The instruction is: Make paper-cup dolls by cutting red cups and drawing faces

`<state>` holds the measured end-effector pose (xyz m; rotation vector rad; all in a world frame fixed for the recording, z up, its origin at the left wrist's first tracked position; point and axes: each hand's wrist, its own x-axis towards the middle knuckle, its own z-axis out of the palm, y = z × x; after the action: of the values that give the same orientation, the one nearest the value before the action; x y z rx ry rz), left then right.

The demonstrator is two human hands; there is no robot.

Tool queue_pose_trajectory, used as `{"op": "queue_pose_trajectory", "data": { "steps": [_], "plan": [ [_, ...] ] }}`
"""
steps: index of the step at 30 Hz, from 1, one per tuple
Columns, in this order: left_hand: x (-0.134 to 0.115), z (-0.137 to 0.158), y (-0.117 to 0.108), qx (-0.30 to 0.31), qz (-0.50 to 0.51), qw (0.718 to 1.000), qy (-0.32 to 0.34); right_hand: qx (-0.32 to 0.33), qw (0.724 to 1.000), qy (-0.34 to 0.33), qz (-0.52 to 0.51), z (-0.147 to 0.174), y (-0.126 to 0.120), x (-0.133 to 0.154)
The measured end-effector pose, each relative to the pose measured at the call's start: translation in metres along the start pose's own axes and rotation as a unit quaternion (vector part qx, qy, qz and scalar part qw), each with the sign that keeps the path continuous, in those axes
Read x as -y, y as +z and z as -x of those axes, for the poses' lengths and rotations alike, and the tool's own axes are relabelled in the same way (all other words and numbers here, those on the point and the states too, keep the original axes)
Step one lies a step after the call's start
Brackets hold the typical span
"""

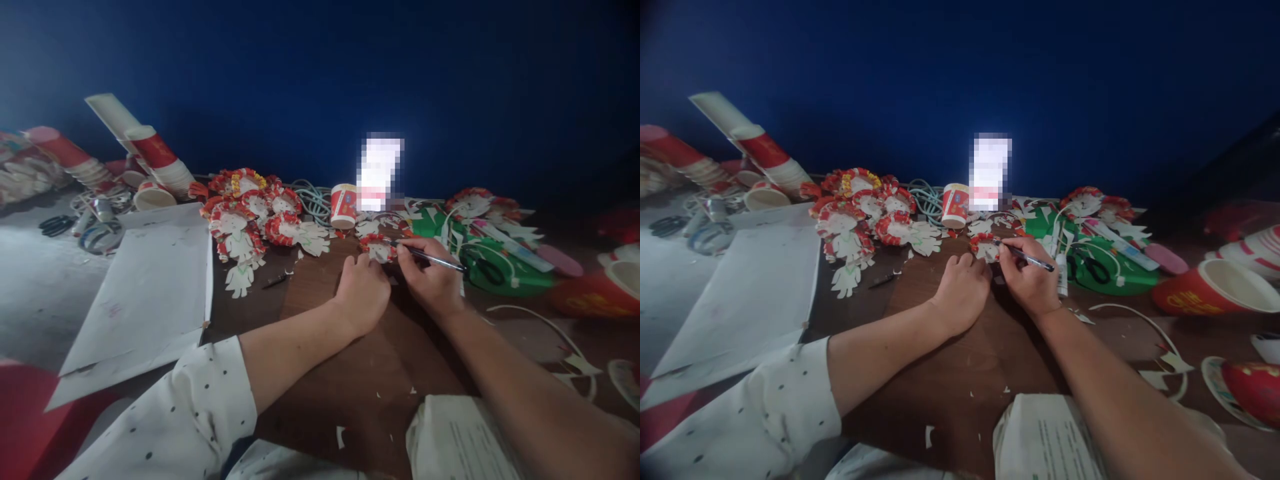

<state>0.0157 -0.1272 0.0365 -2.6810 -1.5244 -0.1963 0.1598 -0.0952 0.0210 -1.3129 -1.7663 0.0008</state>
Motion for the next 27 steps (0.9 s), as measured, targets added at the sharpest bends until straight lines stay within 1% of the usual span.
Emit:
{"op": "queue_pose_trajectory", "data": {
  "steps": [7,14,17,20,22,24,27],
  "plan": [
    [0.003,-0.002,0.000,-0.003,0.002,1.000,0.004,-0.008,1.000,0.019,-0.010,0.001,0.000,-0.001],
    [0.003,0.002,0.000,-0.017,-0.015,1.000,0.005,-0.022,1.000,0.017,-0.012,0.000,-0.002,-0.005],
    [0.004,0.002,-0.003,-0.047,-0.016,0.999,-0.006,-0.031,0.999,0.018,-0.012,0.001,-0.003,-0.007],
    [0.007,0.000,-0.006,-0.099,-0.016,0.994,-0.043,-0.037,0.999,0.017,-0.007,0.000,-0.004,-0.009],
    [0.009,-0.001,-0.006,-0.121,-0.022,0.990,-0.067,-0.037,0.999,0.015,-0.009,0.000,-0.005,-0.010],
    [0.011,-0.001,-0.005,-0.119,-0.032,0.990,-0.071,-0.035,0.999,0.013,-0.013,0.000,-0.006,-0.010],
    [0.010,0.001,0.000,-0.088,-0.041,0.994,-0.056,-0.025,0.999,0.017,-0.018,-0.001,-0.006,-0.010]
  ]
}}
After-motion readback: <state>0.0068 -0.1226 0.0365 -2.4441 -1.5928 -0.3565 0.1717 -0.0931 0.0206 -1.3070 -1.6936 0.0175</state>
